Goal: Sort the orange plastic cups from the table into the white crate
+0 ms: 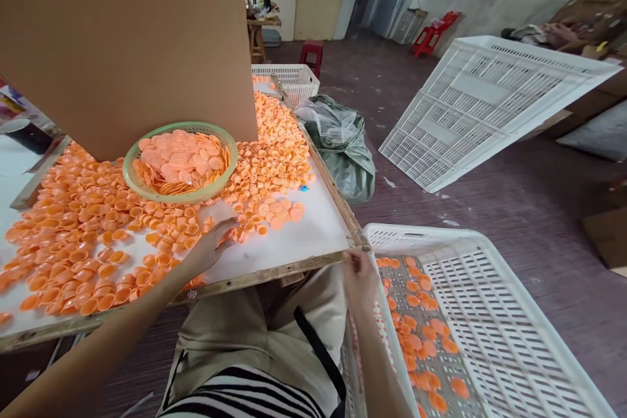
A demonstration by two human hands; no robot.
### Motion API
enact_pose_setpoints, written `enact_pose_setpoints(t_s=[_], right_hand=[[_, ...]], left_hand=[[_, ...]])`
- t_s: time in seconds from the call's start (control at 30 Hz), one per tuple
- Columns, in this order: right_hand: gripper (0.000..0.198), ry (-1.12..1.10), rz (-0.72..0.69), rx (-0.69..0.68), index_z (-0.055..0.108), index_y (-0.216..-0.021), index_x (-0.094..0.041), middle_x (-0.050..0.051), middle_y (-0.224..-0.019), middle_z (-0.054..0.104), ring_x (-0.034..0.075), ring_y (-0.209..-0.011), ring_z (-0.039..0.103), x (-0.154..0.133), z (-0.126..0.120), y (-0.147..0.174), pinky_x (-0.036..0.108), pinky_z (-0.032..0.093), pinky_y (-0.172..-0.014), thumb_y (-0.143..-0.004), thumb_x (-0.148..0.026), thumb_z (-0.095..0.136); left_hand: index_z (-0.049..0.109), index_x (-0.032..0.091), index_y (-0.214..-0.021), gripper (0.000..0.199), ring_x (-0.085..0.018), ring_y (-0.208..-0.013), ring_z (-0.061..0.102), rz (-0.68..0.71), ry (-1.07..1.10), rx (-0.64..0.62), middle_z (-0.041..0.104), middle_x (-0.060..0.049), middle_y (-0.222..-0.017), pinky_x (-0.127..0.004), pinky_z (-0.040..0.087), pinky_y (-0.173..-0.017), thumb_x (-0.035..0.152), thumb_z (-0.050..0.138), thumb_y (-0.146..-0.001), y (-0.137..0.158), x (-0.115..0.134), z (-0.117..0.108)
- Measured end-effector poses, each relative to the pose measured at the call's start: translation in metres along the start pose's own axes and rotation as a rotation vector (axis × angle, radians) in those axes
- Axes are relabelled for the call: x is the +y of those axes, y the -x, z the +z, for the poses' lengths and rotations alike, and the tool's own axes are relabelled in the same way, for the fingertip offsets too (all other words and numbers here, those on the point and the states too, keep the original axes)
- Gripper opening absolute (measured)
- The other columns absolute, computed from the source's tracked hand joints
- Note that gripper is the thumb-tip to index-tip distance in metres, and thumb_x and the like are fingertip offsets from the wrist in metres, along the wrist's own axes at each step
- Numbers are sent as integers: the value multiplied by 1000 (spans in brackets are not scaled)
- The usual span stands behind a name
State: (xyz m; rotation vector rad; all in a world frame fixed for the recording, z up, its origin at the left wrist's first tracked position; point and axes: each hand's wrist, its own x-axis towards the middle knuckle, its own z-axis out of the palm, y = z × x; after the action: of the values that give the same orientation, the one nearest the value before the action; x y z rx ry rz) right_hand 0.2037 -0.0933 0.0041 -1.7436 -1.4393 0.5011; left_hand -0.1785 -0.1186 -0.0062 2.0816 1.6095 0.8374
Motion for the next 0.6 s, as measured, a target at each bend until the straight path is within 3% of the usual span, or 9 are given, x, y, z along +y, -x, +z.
enact_pose_setpoints(t_s=[0.1,0.17,0.3,0.37,0.47,0.6], right_hand=[[31,-49,-217,-274,59,-94,-13,8,-91,61,16,-79,56,-58,57,11,28,43,-75,-86,-40,46],[24,-42,-372,-431,58,-97,-14,7,-97,58,14,-78,54,-86,91,18,27,42,-75,-87,-32,46],[25,181,-488,-556,57,-106,-15,9,-110,53,18,-96,50,-110,135,24,29,38,-83,-84,-26,54],[17,271,-469,-573,59,-97,-14,10,-104,54,19,-95,50,-113,143,23,29,37,-82,-85,-23,51],[16,235,-375,-645,58,-84,-13,7,-90,58,16,-82,51,-111,140,19,26,35,-73,-88,-21,45],[19,222,-254,-802,55,-73,-12,4,-78,59,13,-71,49,-102,124,12,23,31,-63,-86,-17,41]], left_hand=[[60,18,-107,24,-21,-122,37,13,-123,76,42,-8,-129,-37,35,-102,20,45,-89,13,-9,-4],[63,16,-96,17,-23,-114,40,-4,-221,115,45,-11,-119,-39,36,-98,21,49,-87,21,-11,-6],[62,16,-102,25,-24,-107,41,-31,-313,129,48,-11,-111,-39,37,-92,30,60,-83,28,-2,-7],[60,17,-106,30,-23,-105,42,-18,-323,87,49,-10,-112,-37,38,-90,34,61,-82,28,4,-5],[57,18,-113,37,-24,-106,41,49,-348,14,49,-9,-115,-38,36,-90,38,61,-82,24,14,-3],[57,18,-109,26,-23,-103,42,141,-371,-70,53,-8,-108,-39,32,-89,33,54,-88,19,23,-1]])
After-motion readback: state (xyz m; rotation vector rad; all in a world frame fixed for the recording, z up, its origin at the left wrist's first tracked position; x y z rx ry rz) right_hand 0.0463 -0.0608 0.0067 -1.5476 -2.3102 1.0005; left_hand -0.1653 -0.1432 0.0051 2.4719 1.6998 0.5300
